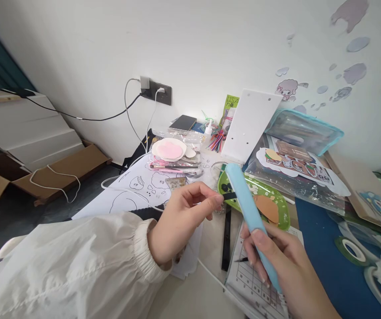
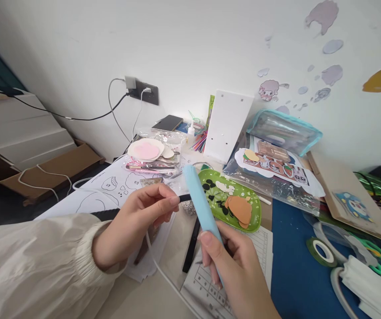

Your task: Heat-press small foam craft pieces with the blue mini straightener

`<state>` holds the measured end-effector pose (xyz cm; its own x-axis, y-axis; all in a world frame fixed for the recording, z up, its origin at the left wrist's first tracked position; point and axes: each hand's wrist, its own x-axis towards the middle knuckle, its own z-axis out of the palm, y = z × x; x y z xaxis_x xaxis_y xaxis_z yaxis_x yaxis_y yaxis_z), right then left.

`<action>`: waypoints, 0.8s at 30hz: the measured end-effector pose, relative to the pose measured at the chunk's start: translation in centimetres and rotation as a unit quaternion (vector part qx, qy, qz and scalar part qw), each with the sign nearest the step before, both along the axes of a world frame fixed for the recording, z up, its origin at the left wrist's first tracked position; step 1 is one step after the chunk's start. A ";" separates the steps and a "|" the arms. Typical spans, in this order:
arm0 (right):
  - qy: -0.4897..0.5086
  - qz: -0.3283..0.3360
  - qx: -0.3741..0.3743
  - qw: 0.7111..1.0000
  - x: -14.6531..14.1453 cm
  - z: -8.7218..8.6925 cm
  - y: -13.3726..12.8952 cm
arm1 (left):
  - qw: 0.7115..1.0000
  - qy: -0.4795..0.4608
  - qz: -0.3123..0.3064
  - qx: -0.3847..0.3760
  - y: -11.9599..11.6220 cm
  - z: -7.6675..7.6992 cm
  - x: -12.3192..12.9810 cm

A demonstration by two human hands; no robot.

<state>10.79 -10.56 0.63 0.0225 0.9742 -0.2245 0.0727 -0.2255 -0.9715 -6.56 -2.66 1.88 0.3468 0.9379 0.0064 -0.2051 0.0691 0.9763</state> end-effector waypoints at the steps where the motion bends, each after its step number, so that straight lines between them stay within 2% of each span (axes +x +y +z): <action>1: 0.003 -0.015 0.009 1.000 0.2 0.0 0.1 | 1.000 0.001 0.004 -0.008 0.1 0.0 -0.1; 6: 0.025 -0.059 0.038 0.997 0.9 0.1 0.5 | 1.000 -0.004 0.007 -0.021 0.6 0.1 -0.3; 12: 0.044 0.007 0.016 0.999 0.3 0.2 0.3 | 1.000 -0.005 -0.007 -0.016 0.4 0.1 -0.1; 16: 0.048 0.023 0.002 0.999 0.1 0.2 0.4 | 1.000 0.013 -0.008 -0.005 0.3 0.1 0.0; 20: 0.007 0.031 -0.014 0.999 0.1 0.1 0.5 | 1.000 0.030 -0.006 0.004 0.1 0.3 0.1; 24: -0.039 0.037 0.000 0.999 0.0 0.0 0.4 | 0.999 0.045 -0.002 0.019 0.0 0.4 0.1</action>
